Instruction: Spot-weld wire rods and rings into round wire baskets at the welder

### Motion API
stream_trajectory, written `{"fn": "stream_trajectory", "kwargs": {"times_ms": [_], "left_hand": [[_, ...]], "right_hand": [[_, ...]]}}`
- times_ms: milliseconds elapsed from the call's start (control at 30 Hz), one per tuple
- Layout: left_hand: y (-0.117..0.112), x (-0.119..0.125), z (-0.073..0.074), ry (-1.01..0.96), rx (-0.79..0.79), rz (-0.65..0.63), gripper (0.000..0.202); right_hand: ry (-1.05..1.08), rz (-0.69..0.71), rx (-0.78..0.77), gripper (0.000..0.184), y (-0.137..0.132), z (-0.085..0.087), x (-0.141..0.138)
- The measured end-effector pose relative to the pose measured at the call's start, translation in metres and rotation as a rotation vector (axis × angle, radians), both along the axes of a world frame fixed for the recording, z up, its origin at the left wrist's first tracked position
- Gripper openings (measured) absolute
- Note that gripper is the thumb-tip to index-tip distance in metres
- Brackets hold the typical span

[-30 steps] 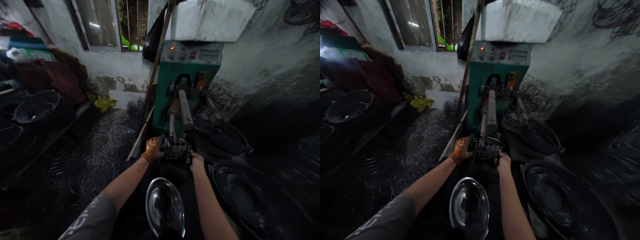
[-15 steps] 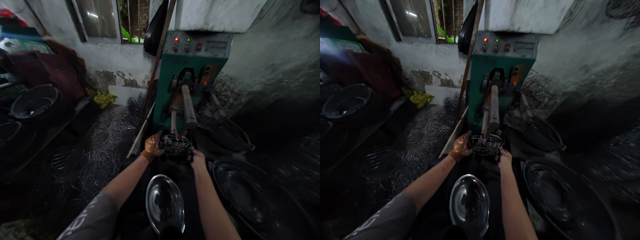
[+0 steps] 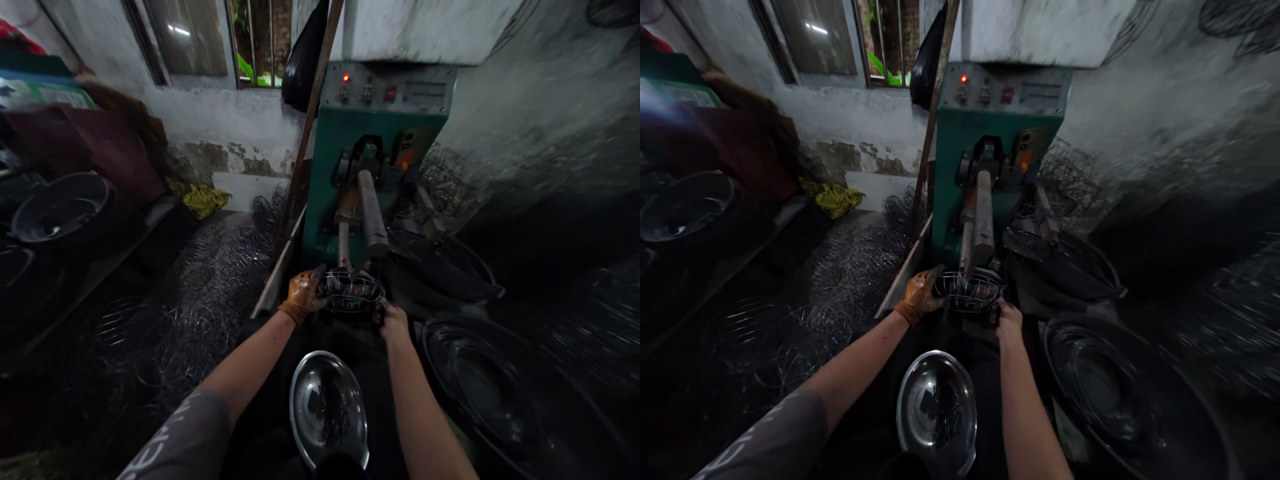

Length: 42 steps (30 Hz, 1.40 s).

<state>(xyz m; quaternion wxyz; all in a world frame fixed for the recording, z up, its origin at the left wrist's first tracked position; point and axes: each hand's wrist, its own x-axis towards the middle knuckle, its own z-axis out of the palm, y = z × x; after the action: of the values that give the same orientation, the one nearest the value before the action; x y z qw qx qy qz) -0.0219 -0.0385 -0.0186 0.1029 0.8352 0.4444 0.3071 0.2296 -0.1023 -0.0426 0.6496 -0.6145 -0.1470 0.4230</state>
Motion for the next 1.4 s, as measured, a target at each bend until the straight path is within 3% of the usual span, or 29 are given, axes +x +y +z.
{"fn": "stream_trajectory", "kwargs": {"times_ms": [100, 300, 400, 467, 533, 600, 767, 967, 1400], "left_hand": [[-0.001, -0.002, -0.001, -0.008, -0.045, 0.021, 0.091], [0.003, -0.012, -0.002, 0.100, -0.321, 0.131, 0.099], [0.003, -0.014, 0.001, 0.079, -0.281, 0.113, 0.089], [0.001, -0.014, 0.002, 0.041, -0.234, 0.113, 0.084], [-0.001, -0.013, 0.002, -0.003, -0.181, 0.120, 0.081], [-0.003, -0.012, 0.001, -0.035, -0.131, 0.124, 0.077], [0.000, -0.010, -0.004, -0.018, -0.085, 0.077, 0.072], [0.001, -0.004, 0.000, 0.050, -0.076, -0.016, 0.081], [0.000, 0.004, 0.004, 0.012, -0.067, -0.044, 0.089]], "right_hand": [[0.012, -0.045, -0.057, 0.047, 0.001, 0.005, -0.004], [-0.116, -0.028, -0.147, 0.045, -0.002, 0.018, -0.007], [-0.526, -0.080, -0.280, 0.028, -0.015, 0.031, -0.011], [-0.870, -0.064, -0.278, 0.022, -0.026, 0.044, -0.024], [-1.111, 0.034, -0.230, 0.025, -0.034, 0.058, -0.045], [-1.223, 0.178, -0.240, 0.028, -0.034, 0.070, -0.067], [-1.345, 0.347, -0.431, 0.028, -0.018, 0.086, -0.096], [-1.416, 0.338, -0.544, 0.028, -0.013, 0.090, -0.089], [-1.359, 0.371, -0.634, 0.031, -0.010, 0.099, -0.084]]}}
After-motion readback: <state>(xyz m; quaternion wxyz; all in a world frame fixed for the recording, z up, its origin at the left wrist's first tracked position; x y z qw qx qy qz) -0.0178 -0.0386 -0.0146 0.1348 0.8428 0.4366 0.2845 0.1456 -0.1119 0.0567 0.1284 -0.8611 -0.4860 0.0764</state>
